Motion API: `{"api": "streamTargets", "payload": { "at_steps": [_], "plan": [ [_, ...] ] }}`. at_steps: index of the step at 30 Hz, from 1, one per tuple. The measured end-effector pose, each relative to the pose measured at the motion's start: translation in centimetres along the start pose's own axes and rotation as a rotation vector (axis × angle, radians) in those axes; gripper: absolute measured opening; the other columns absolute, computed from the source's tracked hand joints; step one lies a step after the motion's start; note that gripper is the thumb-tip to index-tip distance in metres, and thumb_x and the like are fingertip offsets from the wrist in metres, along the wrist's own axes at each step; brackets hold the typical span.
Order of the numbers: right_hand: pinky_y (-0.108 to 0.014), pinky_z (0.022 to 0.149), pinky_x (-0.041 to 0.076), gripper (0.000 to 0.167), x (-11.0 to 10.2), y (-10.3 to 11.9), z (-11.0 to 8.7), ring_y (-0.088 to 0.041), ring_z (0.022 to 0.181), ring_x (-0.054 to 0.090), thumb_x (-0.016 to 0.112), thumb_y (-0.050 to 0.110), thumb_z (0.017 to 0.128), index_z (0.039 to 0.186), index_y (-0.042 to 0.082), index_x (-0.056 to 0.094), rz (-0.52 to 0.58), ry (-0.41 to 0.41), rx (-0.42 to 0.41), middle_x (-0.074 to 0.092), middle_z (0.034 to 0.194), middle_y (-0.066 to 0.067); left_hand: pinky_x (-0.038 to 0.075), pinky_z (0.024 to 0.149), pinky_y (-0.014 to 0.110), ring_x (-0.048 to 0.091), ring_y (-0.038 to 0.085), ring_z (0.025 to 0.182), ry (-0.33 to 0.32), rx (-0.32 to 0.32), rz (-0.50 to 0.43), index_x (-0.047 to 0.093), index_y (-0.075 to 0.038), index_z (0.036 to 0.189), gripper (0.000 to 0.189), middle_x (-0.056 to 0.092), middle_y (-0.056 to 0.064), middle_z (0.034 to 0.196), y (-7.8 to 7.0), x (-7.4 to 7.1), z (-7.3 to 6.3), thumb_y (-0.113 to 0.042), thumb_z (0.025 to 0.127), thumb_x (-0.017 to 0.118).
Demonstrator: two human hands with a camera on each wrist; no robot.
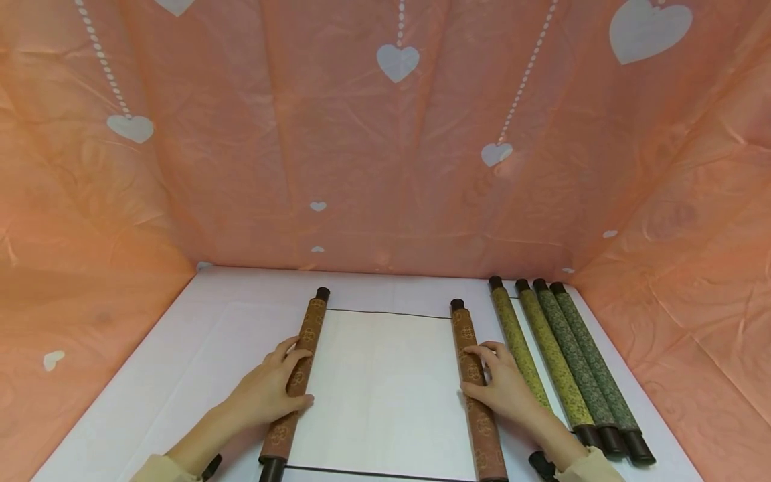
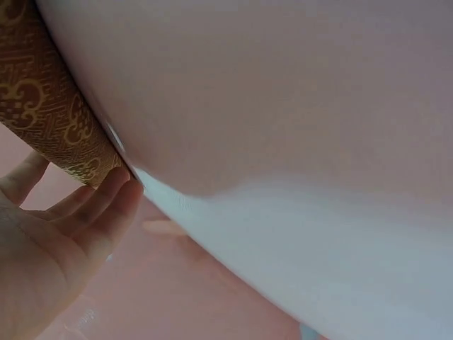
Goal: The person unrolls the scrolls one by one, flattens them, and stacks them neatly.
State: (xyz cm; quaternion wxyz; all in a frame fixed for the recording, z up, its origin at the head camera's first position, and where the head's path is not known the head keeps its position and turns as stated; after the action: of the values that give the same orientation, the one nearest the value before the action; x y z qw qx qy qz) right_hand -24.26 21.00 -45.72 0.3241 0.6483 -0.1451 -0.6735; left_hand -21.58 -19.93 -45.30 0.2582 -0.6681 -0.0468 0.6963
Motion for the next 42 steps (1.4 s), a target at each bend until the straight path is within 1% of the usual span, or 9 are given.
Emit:
{"api": "streamTargets", "payload": {
  "at_steps": [5, 13, 15, 17, 21, 24, 29, 36, 42],
  "plan": [
    [-0.037, 0.073, 0.046, 0.054, -0.3, -0.4, -0.1, -0.023, 0.094, 0.054, 0.076, 0.012, 0.09, 0.141, 0.007, 0.061, 0.015, 0.033, 0.017, 0.04, 0.143, -0.027, 0.056, 0.073, 0.05, 0.054, 0.049, 0.128, -0.012, 0.024, 0.002, 0.059, -0.005, 0.143, 0.07, 0.038, 0.027, 0.158, 0.2, -0.4, -0.4, -0.022, 0.079, 0.082],
    [-0.041, 0.077, 0.043, 0.049, -0.5, -1.3, -0.5, -0.029, 0.099, 0.053, 0.06, 0.008, 0.098, 0.147, 0.011, 0.059, 0.033, 0.1, 0.082, 0.032, 0.146, -0.028, 0.051, 0.07, 0.041, 0.054, 0.049, 0.127, -0.006, 0.029, 0.004, 0.065, -0.006, 0.14, 0.061, 0.037, 0.027, 0.158, 0.8, -0.5, -0.8, -0.013, 0.08, 0.072],
    [-0.04, 0.074, 0.042, 0.049, -0.6, -1.5, -0.6, -0.026, 0.093, 0.052, 0.061, 0.011, 0.099, 0.148, 0.012, 0.057, 0.038, 0.112, 0.099, 0.031, 0.148, -0.029, 0.051, 0.07, 0.041, 0.054, 0.049, 0.127, -0.006, 0.019, 0.011, 0.065, -0.006, 0.14, 0.059, 0.038, 0.026, 0.158, 1.0, -0.7, -0.9, -0.015, 0.081, 0.072],
    [-0.039, 0.072, 0.043, 0.052, -0.6, -1.6, -0.6, -0.023, 0.089, 0.051, 0.069, 0.019, 0.098, 0.148, 0.01, 0.057, 0.033, 0.112, 0.104, 0.032, 0.147, -0.03, 0.054, 0.072, 0.044, 0.054, 0.05, 0.128, -0.006, 0.012, 0.014, 0.064, -0.005, 0.14, 0.058, 0.04, 0.026, 0.157, 1.3, -0.7, -1.0, -0.017, 0.084, 0.074],
    [-0.036, 0.066, 0.043, 0.071, -0.8, -1.7, -0.7, -0.02, 0.081, 0.049, 0.086, 0.031, 0.087, 0.147, 0.007, 0.055, 0.018, 0.099, 0.113, 0.033, 0.146, -0.033, 0.056, 0.078, 0.055, 0.054, 0.05, 0.127, -0.011, 0.001, 0.018, 0.062, -0.005, 0.141, 0.062, 0.043, 0.027, 0.154, 1.9, -0.8, -1.2, -0.026, 0.085, 0.081],
    [-0.038, 0.067, 0.045, 0.076, -1.1, -1.5, -0.8, -0.022, 0.083, 0.05, 0.09, 0.029, 0.082, 0.145, 0.004, 0.056, -0.001, 0.076, 0.105, 0.036, 0.142, -0.034, 0.056, 0.077, 0.058, 0.054, 0.051, 0.126, -0.01, -0.017, 0.014, 0.06, -0.007, 0.143, 0.071, 0.045, 0.027, 0.152, 2.3, -0.9, -1.3, -0.032, 0.082, 0.087],
    [-0.04, 0.071, 0.045, 0.071, -1.8, -1.4, -1.0, -0.026, 0.091, 0.051, 0.089, 0.022, 0.081, 0.142, 0.0, 0.059, -0.048, 0.038, 0.092, 0.044, 0.137, -0.029, 0.056, 0.074, 0.055, 0.054, 0.047, 0.123, -0.005, -0.047, -0.002, 0.059, -0.008, 0.143, 0.073, 0.05, 0.025, 0.144, 2.8, -1.2, -1.5, -0.03, 0.08, 0.088],
    [-0.03, 0.059, 0.038, 0.063, -2.6, -2.3, -1.4, -0.013, 0.072, 0.044, 0.081, 0.01, 0.085, 0.143, -0.002, 0.059, -0.042, 0.019, 0.057, 0.051, 0.135, -0.023, 0.055, 0.067, 0.044, 0.06, 0.041, 0.108, -0.014, -0.042, -0.019, 0.06, -0.004, 0.141, 0.07, 0.051, 0.029, 0.133, 3.0, -1.7, -1.7, -0.021, 0.079, 0.085],
    [-0.03, 0.059, 0.038, 0.058, -3.3, -2.9, -1.7, -0.013, 0.075, 0.045, 0.072, 0.003, 0.086, 0.144, 0.003, 0.061, -0.034, 0.021, 0.015, 0.051, 0.136, -0.024, 0.049, 0.065, 0.036, 0.058, 0.028, 0.092, -0.021, -0.017, -0.042, 0.061, -0.002, 0.14, 0.064, 0.05, 0.03, 0.131, 3.4, -1.9, -1.8, -0.012, 0.08, 0.079]
  ]
}}
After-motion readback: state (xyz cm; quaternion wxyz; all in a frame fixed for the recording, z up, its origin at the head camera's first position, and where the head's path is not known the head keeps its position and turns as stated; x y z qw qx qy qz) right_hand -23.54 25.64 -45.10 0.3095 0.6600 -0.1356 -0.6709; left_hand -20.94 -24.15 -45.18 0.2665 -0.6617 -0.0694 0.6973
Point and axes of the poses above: each hand's wrist, its own z-axis towards the middle knuckle, its own x-axis out of the palm, y = z × x, the point moved 5 cm from there along z, towards the middle knuckle
